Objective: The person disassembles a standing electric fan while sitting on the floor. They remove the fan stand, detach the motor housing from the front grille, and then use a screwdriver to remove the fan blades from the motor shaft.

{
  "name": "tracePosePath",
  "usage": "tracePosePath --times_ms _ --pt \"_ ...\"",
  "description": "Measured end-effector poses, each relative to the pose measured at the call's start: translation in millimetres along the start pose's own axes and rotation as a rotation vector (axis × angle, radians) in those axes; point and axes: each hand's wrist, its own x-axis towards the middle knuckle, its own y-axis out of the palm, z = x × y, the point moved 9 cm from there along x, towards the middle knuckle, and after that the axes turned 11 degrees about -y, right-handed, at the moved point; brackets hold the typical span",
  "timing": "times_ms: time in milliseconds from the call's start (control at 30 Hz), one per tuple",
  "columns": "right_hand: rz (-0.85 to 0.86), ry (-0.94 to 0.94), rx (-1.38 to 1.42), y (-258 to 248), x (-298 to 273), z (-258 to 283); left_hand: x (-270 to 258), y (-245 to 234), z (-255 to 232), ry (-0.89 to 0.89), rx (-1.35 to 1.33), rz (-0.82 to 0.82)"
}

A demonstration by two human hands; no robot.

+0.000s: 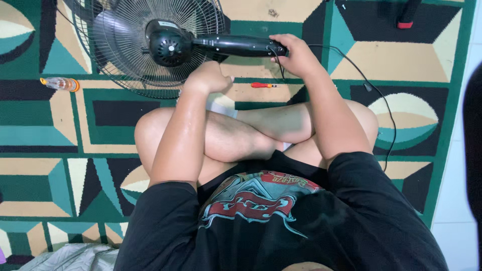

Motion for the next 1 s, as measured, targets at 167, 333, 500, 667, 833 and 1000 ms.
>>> tracePosePath --times_ms 167,333,500,667,833,1000 --pt "0.053 0.088 0.031 -9.0 -12.8 3.5 1.3 1.5 6.9 -0.065 -0.044 -0.025" --pt "0.010 0.106 0.104 -12.6 -18.4 1.4 -10.5 -3.3 8.5 -0.109 -0.042 -0.019" --pt "0.038 0.298 0.220 5.6 -24.5 -23.2 -39.7 -27.9 11.0 0.133 -0.199 0.136" --pt "0.122 0.283 0.205 13.4 -26.9 -36.8 -67.5 -150.1 83.5 0.492 -0.798 -0.650" --pt "0.152 0.395 0.441 21.1 -27.3 -61.5 -37.2 -155.7 141.7 0.137 -0.766 -0.850" --pt "0.215 0.546 0.187 40.3 -36.3 -81.2 -5.8 -123.4 134.5 0.020 -0.642 -0.497"
